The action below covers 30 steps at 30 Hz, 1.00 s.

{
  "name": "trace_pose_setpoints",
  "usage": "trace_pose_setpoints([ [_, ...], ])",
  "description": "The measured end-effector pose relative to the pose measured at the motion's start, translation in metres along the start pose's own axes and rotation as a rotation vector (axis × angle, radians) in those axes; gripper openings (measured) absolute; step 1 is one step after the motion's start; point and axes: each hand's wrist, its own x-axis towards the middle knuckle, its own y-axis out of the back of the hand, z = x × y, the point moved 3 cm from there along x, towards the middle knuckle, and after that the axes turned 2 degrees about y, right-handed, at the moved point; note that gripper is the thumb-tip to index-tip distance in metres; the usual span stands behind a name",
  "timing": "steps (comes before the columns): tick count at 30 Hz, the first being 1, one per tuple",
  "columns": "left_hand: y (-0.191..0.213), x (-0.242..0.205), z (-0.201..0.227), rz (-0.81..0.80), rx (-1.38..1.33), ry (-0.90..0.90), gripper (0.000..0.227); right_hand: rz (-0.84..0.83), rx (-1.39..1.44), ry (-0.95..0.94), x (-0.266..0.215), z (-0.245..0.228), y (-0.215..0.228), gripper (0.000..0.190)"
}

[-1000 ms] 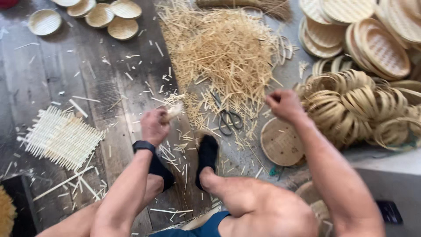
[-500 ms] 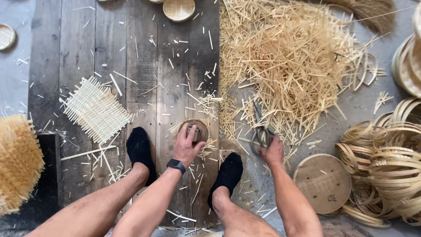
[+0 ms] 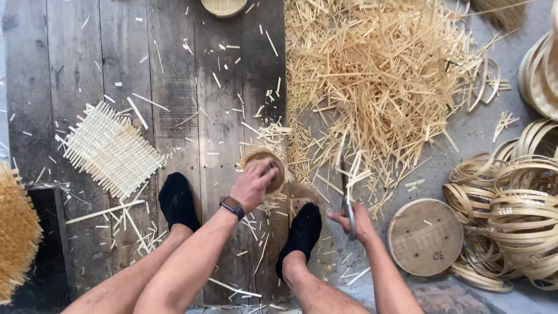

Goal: The person weaves thin bamboo strips into a square lattice, wraps strips around a circular wooden form, and uses large shears to trim excess material.

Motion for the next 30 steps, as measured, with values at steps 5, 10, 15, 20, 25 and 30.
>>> trace_pose_setpoints([
  [5,0.020,-0.014,0.017,0.106,0.080,0.335,0.059,0.109,-0.169,0.312,-0.006,-0.046,0.004,0.048],
  [10,-0.013,-0.023,0.027,0.261,-0.242,0.518,0.059,0.184,-0.404,0.410,-0.020,-0.106,0.009,0.054],
  [15,-0.024,-0.018,0.029,0.294,-0.231,0.447,0.058,0.419,-0.622,0.610,-0.019,-0.149,-0.007,0.058],
  [20,-0.020,-0.017,0.028,0.274,-0.201,0.475,0.059,0.356,-0.692,0.508,0.020,-0.115,-0.015,0.027],
  [25,-0.028,-0.017,0.024,0.227,-0.261,0.581,0.063,0.505,-0.729,0.694,0.020,-0.122,0.003,0.028],
  [30,-0.025,-0.017,0.017,0.228,-0.283,0.503,0.061,0.573,-0.797,0.718,0.022,-0.152,-0.013,0.039],
])
